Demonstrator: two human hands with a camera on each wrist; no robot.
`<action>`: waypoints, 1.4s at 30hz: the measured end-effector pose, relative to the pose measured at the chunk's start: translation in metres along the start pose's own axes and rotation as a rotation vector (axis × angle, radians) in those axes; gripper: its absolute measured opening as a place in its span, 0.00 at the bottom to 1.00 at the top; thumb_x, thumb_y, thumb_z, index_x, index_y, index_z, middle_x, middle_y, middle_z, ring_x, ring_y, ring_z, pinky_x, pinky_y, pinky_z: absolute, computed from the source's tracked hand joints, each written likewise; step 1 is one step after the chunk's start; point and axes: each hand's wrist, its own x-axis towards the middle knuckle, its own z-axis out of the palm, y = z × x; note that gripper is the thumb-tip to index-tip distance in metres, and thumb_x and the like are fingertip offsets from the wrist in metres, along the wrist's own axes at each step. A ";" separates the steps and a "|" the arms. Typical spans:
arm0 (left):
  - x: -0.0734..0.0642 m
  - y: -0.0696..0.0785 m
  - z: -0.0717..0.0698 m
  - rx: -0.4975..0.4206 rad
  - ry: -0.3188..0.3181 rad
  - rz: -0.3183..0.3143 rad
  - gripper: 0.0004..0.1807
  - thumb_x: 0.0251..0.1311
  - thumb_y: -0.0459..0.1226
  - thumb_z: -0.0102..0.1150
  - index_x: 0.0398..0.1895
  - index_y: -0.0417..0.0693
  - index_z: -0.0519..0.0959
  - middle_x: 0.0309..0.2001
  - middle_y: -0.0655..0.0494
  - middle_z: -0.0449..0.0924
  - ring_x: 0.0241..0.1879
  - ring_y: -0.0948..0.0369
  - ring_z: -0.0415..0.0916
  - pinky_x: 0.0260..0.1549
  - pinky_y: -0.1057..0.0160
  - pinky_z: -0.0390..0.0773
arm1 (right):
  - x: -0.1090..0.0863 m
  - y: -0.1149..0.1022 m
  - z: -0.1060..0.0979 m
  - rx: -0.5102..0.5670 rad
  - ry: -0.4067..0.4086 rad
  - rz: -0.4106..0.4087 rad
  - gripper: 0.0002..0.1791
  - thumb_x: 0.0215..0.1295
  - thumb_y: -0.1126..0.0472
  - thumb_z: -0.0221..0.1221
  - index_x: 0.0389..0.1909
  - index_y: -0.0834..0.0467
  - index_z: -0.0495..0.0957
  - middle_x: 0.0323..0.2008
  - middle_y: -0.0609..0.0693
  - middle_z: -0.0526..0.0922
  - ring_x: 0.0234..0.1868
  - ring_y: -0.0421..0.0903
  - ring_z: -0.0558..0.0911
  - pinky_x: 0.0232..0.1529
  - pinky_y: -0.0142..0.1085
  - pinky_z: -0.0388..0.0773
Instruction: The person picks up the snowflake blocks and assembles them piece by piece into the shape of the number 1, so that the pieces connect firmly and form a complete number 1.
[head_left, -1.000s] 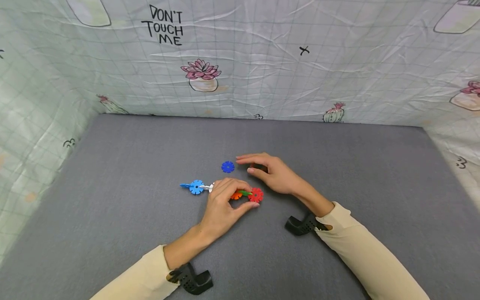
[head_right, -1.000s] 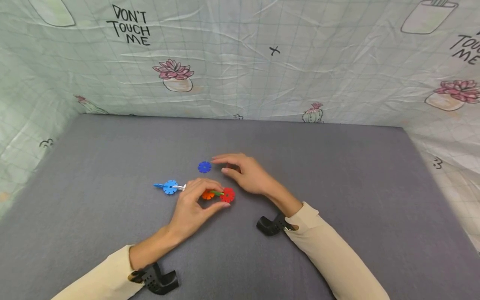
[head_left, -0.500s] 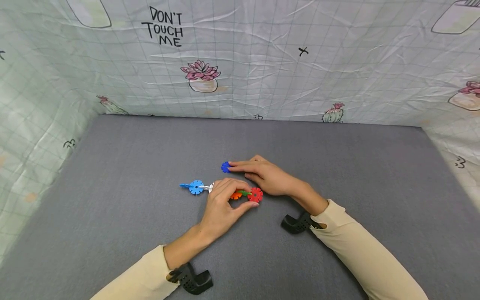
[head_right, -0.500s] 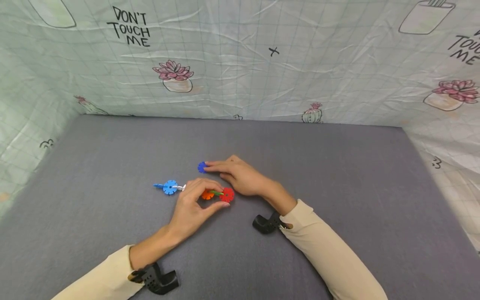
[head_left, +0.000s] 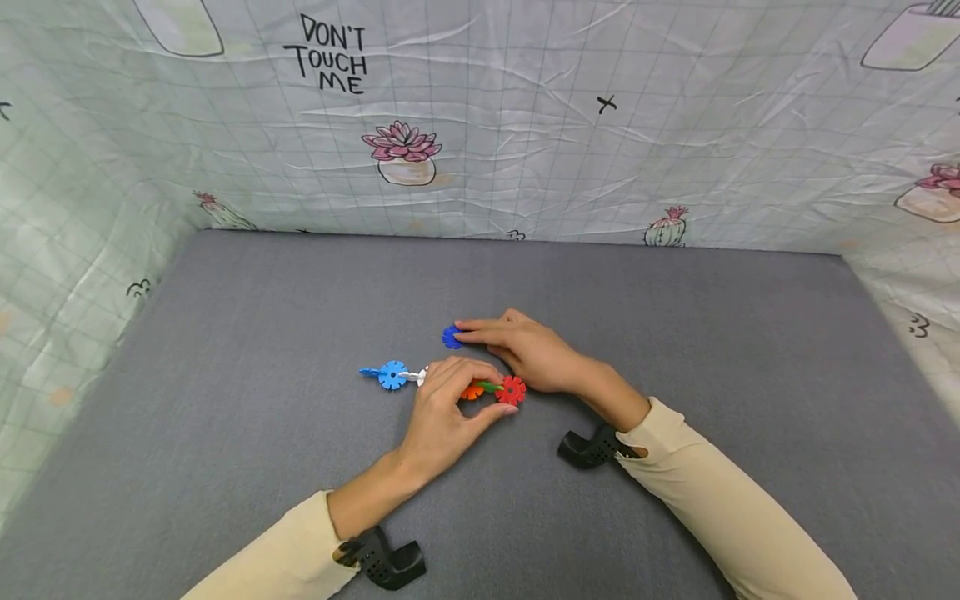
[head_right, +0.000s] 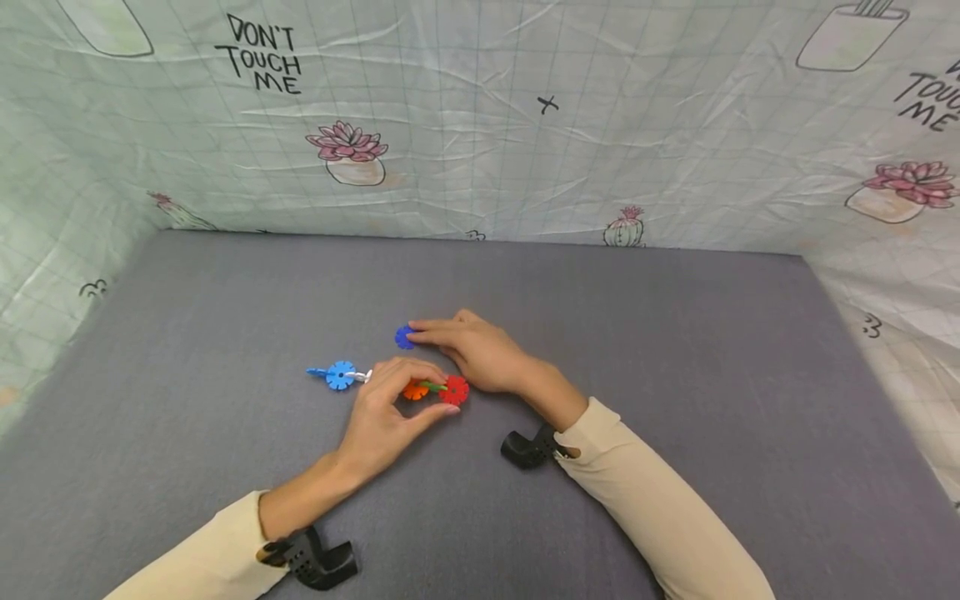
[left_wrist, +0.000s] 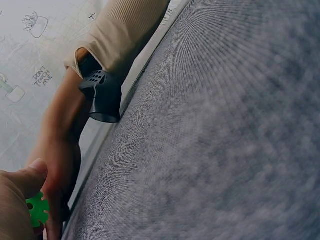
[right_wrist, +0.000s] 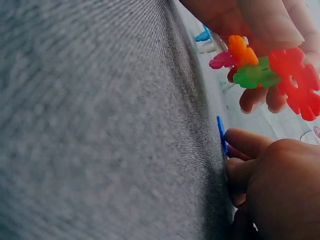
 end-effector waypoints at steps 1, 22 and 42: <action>0.000 0.000 0.000 0.001 0.000 0.001 0.19 0.39 0.39 0.78 0.36 0.46 0.80 0.35 0.58 0.80 0.39 0.61 0.76 0.39 0.59 0.67 | 0.000 0.000 0.000 -0.006 0.004 -0.002 0.21 0.72 0.67 0.49 0.64 0.53 0.72 0.66 0.45 0.68 0.35 0.40 0.66 0.37 0.34 0.66; -0.001 0.000 -0.001 0.006 -0.012 -0.010 0.20 0.40 0.39 0.78 0.37 0.47 0.79 0.36 0.58 0.80 0.42 0.60 0.76 0.42 0.59 0.67 | -0.008 0.006 0.014 -0.027 0.191 -0.032 0.07 0.68 0.58 0.58 0.43 0.48 0.82 0.60 0.41 0.74 0.40 0.36 0.72 0.30 0.32 0.72; -0.002 0.000 0.000 0.004 -0.014 -0.020 0.20 0.40 0.39 0.78 0.37 0.47 0.80 0.37 0.58 0.81 0.42 0.60 0.76 0.42 0.59 0.67 | -0.008 0.000 0.010 0.154 0.268 0.167 0.17 0.56 0.63 0.69 0.48 0.55 0.83 0.34 0.45 0.76 0.31 0.39 0.72 0.29 0.33 0.69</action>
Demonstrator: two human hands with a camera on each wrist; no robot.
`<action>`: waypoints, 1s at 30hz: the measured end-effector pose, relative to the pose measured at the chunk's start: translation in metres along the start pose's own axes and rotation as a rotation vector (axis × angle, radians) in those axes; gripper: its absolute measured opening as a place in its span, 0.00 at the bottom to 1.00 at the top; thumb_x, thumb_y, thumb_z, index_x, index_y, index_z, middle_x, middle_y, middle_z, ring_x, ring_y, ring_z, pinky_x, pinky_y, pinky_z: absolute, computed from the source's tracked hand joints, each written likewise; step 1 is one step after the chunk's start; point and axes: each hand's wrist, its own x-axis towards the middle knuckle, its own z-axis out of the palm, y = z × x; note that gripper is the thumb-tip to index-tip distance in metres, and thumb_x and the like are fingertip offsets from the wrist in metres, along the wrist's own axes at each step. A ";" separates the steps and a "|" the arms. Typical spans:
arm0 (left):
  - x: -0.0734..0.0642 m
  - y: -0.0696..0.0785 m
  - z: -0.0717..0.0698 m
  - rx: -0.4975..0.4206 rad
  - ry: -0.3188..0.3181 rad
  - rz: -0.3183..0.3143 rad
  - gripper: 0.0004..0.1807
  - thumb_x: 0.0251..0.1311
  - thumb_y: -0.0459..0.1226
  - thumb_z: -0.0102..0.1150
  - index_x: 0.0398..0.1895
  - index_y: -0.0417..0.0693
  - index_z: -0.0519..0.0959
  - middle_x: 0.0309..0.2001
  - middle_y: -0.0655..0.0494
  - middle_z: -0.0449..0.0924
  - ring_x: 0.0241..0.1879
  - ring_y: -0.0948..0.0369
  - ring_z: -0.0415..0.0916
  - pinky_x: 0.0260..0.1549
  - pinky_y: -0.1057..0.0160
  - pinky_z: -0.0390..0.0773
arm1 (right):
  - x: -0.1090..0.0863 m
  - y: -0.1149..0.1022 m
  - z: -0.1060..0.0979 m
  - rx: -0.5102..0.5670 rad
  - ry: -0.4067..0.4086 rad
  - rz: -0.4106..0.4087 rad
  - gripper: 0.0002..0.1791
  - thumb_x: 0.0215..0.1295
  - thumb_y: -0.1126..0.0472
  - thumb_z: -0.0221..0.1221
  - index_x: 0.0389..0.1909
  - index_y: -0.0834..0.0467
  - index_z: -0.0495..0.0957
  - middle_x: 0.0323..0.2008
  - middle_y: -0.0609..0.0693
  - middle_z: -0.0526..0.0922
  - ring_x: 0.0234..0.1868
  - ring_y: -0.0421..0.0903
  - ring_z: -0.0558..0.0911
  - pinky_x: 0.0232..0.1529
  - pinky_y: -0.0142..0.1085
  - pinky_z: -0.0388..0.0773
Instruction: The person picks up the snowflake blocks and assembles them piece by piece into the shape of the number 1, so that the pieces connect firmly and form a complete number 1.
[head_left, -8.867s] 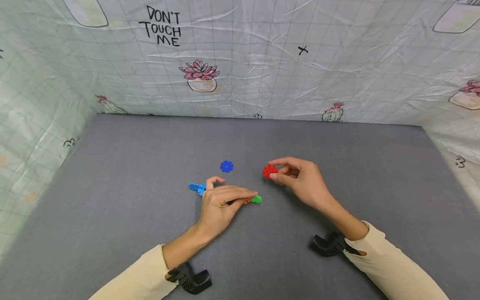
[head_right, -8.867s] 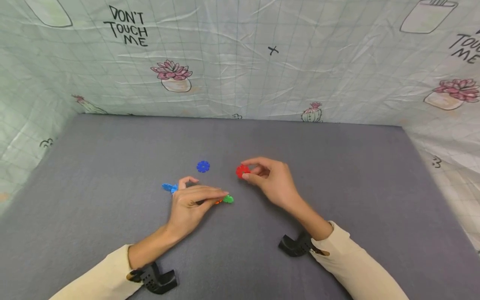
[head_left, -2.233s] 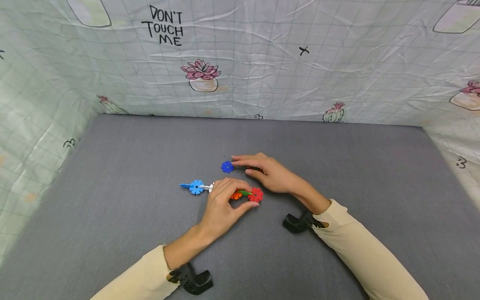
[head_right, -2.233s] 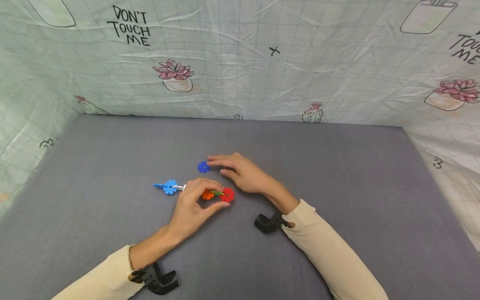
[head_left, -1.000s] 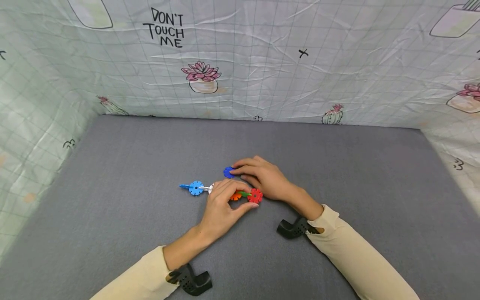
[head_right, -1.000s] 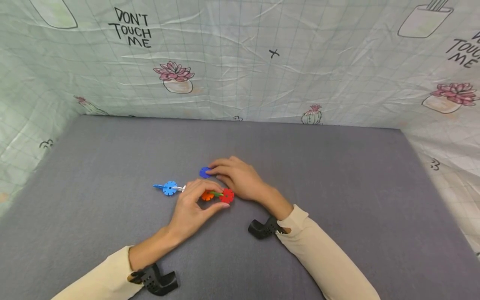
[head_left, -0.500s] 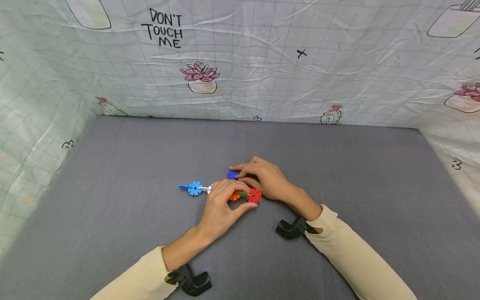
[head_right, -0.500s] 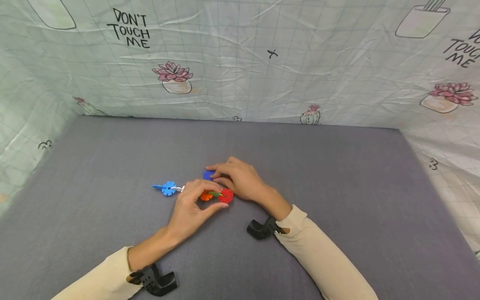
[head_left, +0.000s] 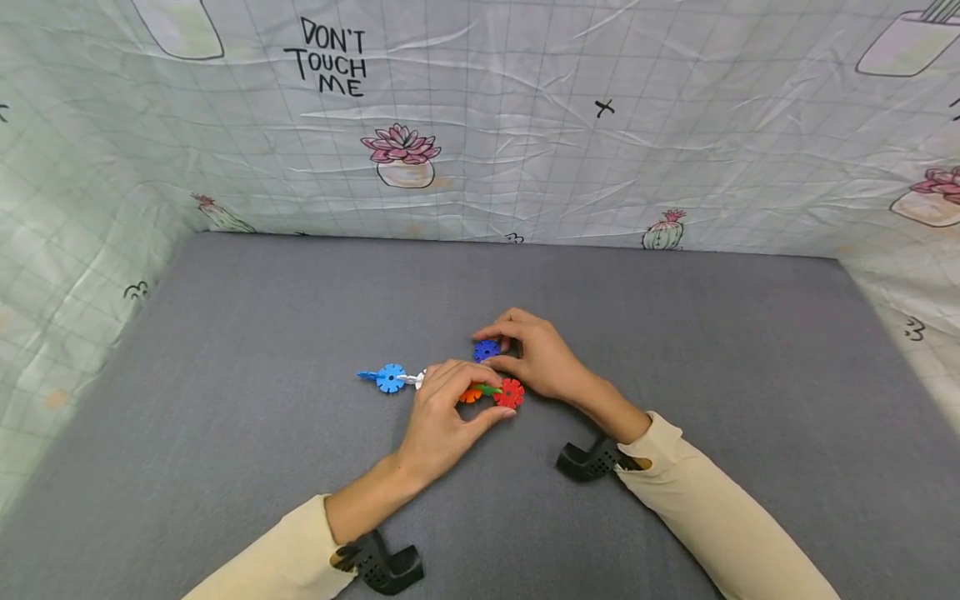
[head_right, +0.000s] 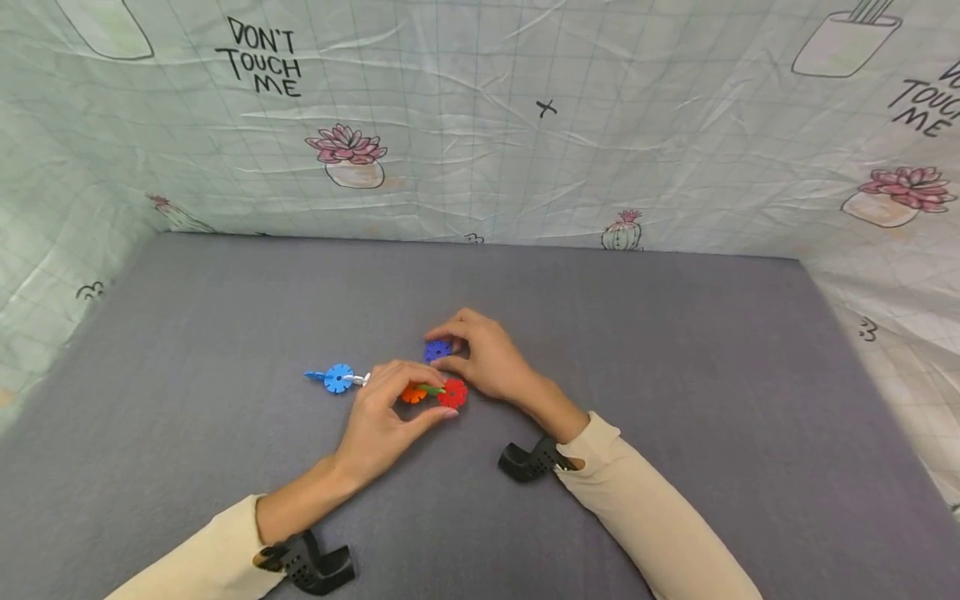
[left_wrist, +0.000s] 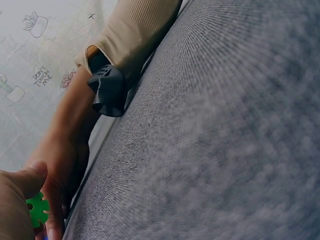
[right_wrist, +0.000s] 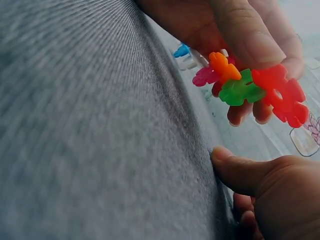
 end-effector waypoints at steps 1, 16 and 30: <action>0.000 0.000 0.000 0.001 -0.001 -0.002 0.20 0.40 0.39 0.78 0.37 0.47 0.80 0.37 0.59 0.81 0.42 0.60 0.76 0.42 0.59 0.67 | 0.000 -0.001 -0.001 -0.005 -0.004 0.014 0.15 0.57 0.63 0.68 0.47 0.56 0.83 0.33 0.45 0.75 0.30 0.38 0.72 0.28 0.33 0.69; -0.001 0.000 0.000 0.007 0.005 -0.015 0.19 0.40 0.39 0.78 0.36 0.47 0.80 0.35 0.59 0.81 0.40 0.60 0.76 0.41 0.59 0.67 | -0.028 -0.023 -0.021 0.009 0.024 0.142 0.07 0.58 0.65 0.67 0.37 0.56 0.81 0.27 0.44 0.80 0.25 0.37 0.79 0.28 0.32 0.76; -0.001 0.001 0.000 0.013 0.002 -0.033 0.19 0.40 0.39 0.78 0.36 0.46 0.80 0.35 0.58 0.81 0.40 0.60 0.76 0.42 0.59 0.67 | -0.067 -0.030 -0.036 0.290 0.082 0.286 0.08 0.60 0.68 0.63 0.40 0.59 0.79 0.29 0.50 0.82 0.28 0.44 0.85 0.30 0.37 0.80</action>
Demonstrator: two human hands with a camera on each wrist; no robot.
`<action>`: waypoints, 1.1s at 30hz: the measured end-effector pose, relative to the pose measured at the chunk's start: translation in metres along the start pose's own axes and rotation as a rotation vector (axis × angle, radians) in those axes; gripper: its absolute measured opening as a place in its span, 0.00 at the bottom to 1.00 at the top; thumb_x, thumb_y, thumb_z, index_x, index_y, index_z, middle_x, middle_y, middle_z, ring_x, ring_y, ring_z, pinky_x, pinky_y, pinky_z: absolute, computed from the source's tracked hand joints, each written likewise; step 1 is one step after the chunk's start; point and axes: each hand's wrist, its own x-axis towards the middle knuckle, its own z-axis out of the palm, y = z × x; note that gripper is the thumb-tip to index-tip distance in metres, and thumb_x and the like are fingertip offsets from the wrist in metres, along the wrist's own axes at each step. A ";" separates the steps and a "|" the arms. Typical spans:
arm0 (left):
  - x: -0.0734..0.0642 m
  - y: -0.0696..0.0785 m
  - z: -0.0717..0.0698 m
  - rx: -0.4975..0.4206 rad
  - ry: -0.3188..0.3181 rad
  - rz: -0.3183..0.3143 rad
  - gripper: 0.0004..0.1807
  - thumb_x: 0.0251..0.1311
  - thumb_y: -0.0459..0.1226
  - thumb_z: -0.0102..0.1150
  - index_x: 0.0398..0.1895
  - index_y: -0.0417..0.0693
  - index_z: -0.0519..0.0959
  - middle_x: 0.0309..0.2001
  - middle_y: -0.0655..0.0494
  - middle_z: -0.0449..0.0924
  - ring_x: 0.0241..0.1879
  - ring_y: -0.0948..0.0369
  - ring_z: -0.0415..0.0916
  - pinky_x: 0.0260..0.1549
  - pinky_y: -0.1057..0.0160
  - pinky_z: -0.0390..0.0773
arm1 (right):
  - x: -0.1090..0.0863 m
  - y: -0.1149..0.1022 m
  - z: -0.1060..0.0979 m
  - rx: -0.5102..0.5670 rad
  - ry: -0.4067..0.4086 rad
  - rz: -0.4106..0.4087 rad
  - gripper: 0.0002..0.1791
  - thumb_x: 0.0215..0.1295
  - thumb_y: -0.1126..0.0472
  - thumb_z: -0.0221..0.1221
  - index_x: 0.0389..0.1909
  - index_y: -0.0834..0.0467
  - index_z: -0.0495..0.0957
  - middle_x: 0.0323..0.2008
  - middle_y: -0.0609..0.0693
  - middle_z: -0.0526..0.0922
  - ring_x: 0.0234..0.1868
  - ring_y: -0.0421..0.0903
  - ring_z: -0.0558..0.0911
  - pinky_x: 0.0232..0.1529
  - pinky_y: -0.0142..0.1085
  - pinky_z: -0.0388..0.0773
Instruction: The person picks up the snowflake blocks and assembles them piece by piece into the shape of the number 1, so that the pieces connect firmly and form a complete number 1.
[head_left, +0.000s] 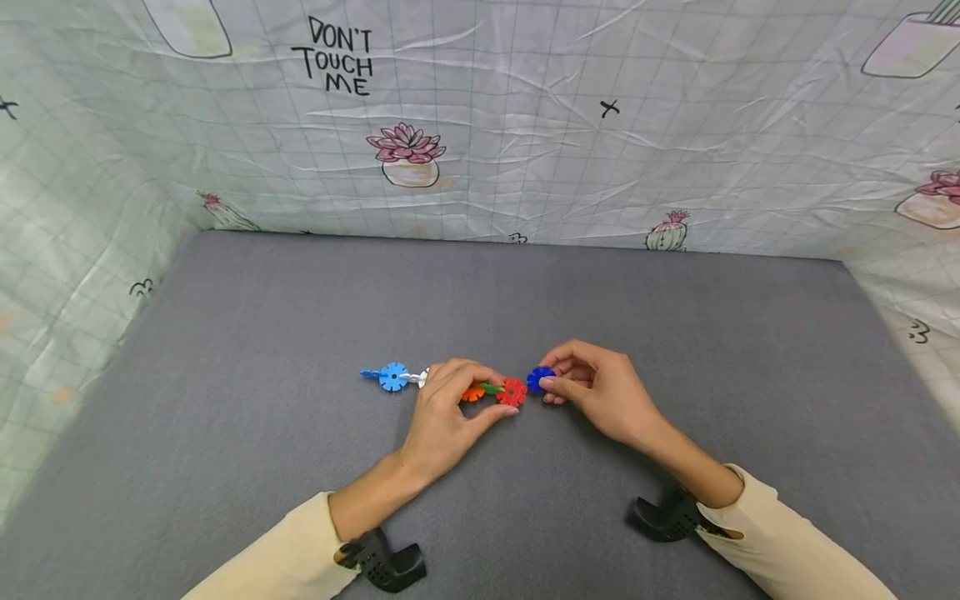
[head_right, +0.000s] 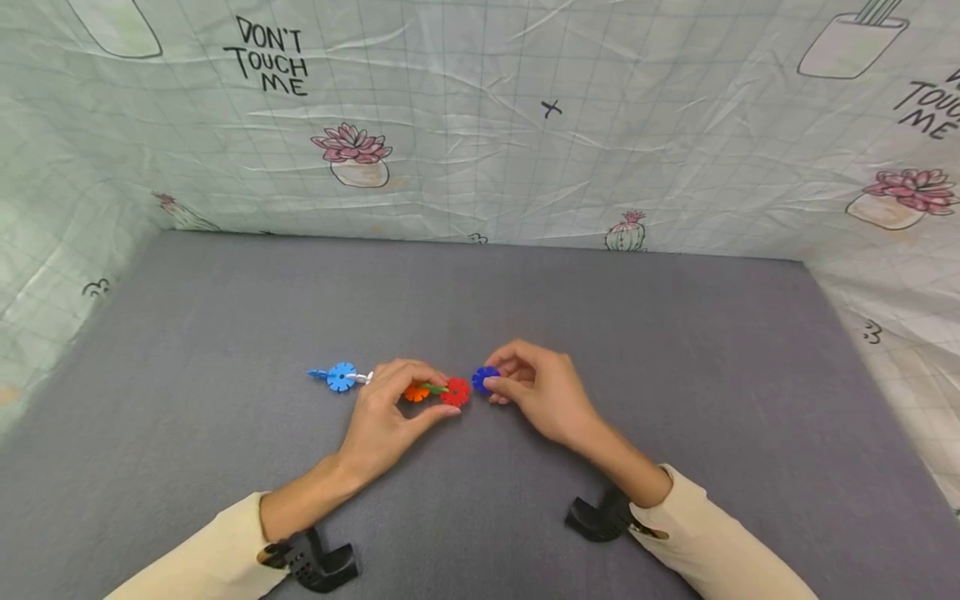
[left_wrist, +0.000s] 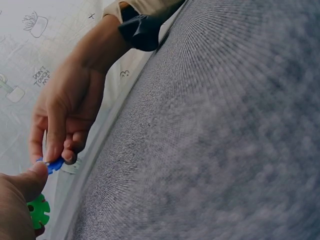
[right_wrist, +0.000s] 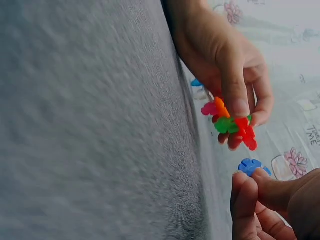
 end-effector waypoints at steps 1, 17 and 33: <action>0.000 0.000 0.000 0.001 -0.001 -0.002 0.19 0.40 0.39 0.78 0.36 0.46 0.80 0.35 0.58 0.81 0.40 0.60 0.76 0.42 0.59 0.67 | -0.002 0.000 -0.001 0.025 -0.001 0.008 0.08 0.61 0.68 0.63 0.40 0.59 0.79 0.30 0.51 0.83 0.29 0.45 0.85 0.31 0.38 0.81; -0.001 0.000 0.001 0.000 -0.004 -0.009 0.20 0.38 0.38 0.79 0.36 0.45 0.81 0.35 0.57 0.81 0.40 0.60 0.77 0.42 0.59 0.68 | -0.023 0.003 0.009 0.016 0.071 -0.140 0.11 0.57 0.69 0.65 0.40 0.55 0.81 0.31 0.48 0.85 0.29 0.44 0.85 0.30 0.35 0.81; -0.003 0.000 0.001 0.020 0.006 -0.034 0.18 0.36 0.38 0.79 0.33 0.46 0.82 0.33 0.58 0.82 0.38 0.59 0.77 0.41 0.59 0.69 | -0.022 0.003 0.018 -0.065 0.153 -0.267 0.12 0.51 0.72 0.68 0.36 0.55 0.85 0.29 0.44 0.85 0.26 0.37 0.84 0.26 0.31 0.79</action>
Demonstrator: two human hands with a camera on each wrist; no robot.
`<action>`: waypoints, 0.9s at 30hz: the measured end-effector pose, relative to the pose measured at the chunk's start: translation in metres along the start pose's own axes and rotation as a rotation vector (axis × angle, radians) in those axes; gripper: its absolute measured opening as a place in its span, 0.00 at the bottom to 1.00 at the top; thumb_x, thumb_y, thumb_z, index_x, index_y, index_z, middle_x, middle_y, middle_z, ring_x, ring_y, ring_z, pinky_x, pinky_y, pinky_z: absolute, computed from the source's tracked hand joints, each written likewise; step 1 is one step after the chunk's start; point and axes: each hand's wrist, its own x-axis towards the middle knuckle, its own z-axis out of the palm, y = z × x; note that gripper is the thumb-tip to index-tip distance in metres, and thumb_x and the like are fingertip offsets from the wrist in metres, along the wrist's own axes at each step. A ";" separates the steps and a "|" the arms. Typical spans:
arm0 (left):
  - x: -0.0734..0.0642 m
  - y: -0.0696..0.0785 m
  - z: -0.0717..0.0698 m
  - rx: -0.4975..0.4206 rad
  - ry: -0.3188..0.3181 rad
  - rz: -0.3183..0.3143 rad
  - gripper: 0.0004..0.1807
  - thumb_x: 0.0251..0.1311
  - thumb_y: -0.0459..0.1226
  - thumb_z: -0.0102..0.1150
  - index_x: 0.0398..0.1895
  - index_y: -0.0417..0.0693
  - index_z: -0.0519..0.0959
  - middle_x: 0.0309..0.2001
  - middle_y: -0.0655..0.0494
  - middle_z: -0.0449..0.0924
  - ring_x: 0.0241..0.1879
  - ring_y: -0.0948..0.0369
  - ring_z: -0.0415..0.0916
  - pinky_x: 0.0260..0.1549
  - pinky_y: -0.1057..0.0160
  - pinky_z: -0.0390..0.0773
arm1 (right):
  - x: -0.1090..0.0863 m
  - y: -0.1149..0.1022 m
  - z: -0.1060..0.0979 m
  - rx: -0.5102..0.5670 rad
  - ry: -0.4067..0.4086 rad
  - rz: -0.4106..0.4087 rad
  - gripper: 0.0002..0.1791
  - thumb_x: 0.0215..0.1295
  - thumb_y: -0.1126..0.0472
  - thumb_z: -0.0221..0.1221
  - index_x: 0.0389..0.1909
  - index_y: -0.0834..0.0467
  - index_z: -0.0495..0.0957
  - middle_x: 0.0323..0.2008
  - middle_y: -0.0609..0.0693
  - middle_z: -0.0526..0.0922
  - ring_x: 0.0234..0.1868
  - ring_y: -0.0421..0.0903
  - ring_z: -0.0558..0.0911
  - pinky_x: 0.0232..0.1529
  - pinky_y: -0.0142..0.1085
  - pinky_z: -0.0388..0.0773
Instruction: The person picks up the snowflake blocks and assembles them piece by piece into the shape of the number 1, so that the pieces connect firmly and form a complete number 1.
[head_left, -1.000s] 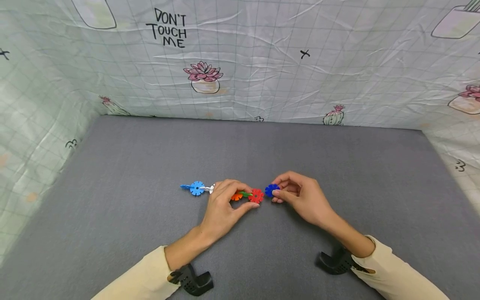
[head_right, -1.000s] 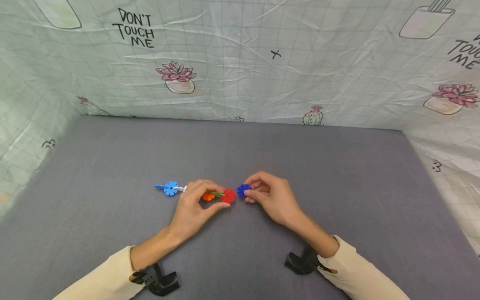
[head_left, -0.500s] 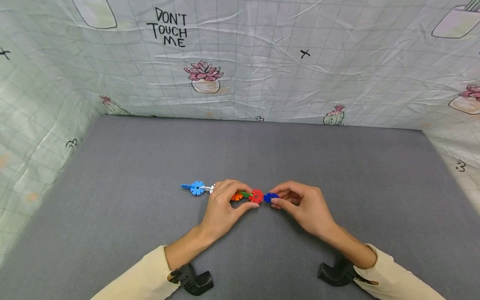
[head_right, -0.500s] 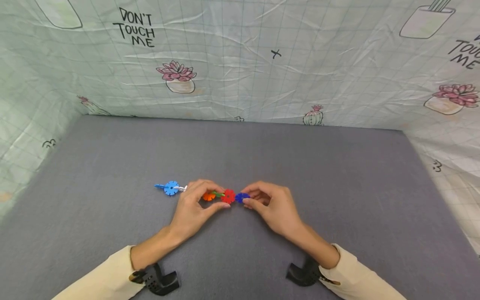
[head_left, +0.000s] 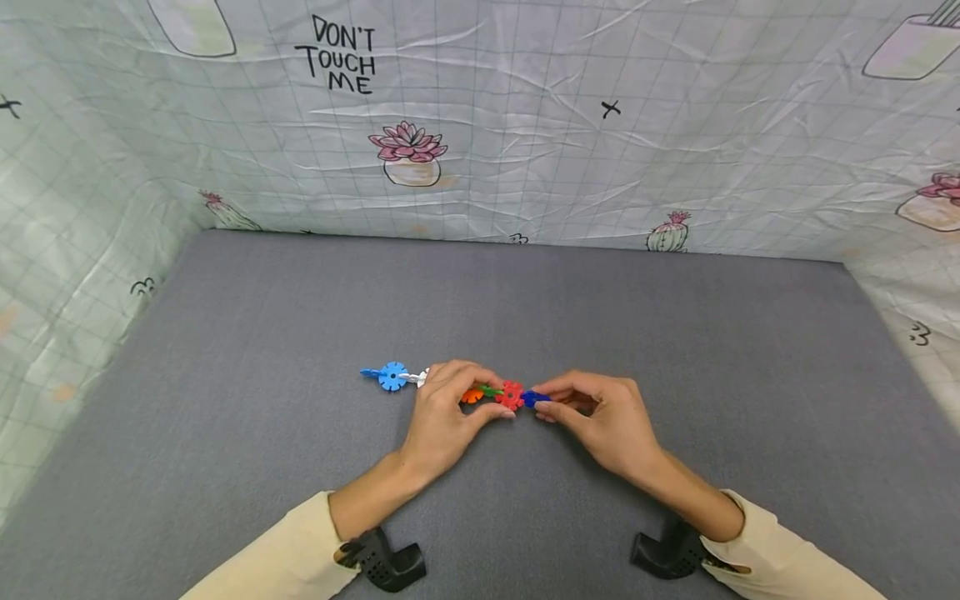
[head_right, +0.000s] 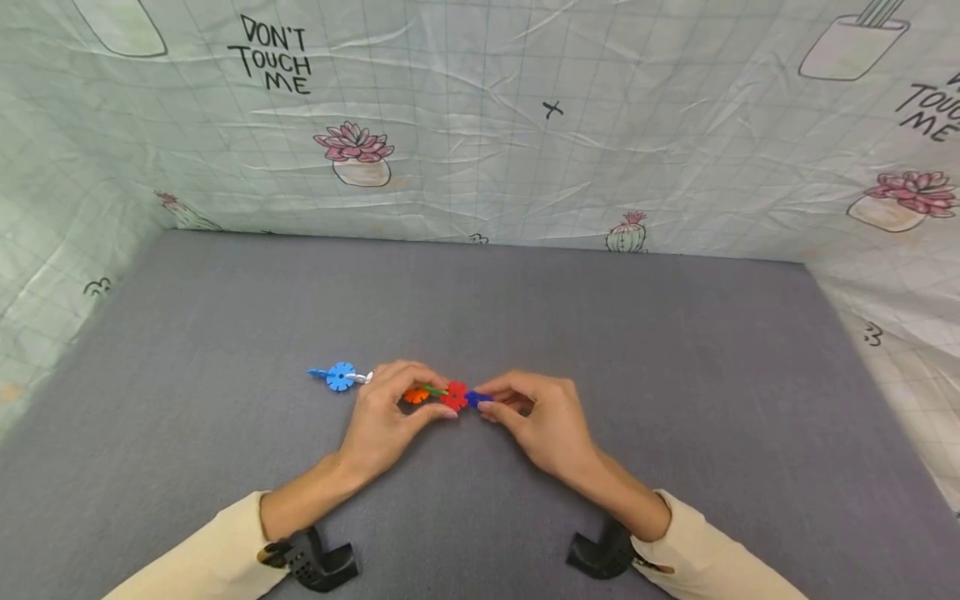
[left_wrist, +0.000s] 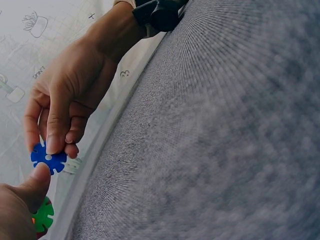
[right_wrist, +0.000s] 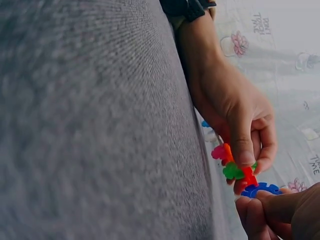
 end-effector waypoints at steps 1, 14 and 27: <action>0.000 0.000 0.000 0.000 0.001 -0.004 0.18 0.35 0.38 0.79 0.32 0.46 0.82 0.33 0.58 0.82 0.38 0.60 0.77 0.41 0.59 0.69 | 0.000 0.000 0.001 -0.006 0.004 -0.008 0.12 0.51 0.72 0.69 0.36 0.55 0.85 0.29 0.44 0.85 0.26 0.37 0.84 0.26 0.31 0.79; 0.001 0.000 -0.001 0.008 -0.016 0.000 0.17 0.35 0.39 0.79 0.31 0.47 0.82 0.31 0.60 0.83 0.36 0.62 0.77 0.41 0.60 0.68 | 0.001 -0.004 0.005 -0.028 0.002 -0.005 0.10 0.52 0.69 0.69 0.36 0.57 0.85 0.29 0.46 0.86 0.26 0.37 0.84 0.25 0.30 0.79; 0.006 0.005 -0.005 0.065 -0.111 -0.009 0.24 0.43 0.43 0.76 0.42 0.44 0.79 0.44 0.55 0.81 0.50 0.60 0.73 0.50 0.56 0.65 | 0.001 0.000 0.004 0.029 0.029 0.086 0.10 0.54 0.70 0.67 0.37 0.59 0.85 0.28 0.49 0.85 0.26 0.40 0.85 0.25 0.31 0.79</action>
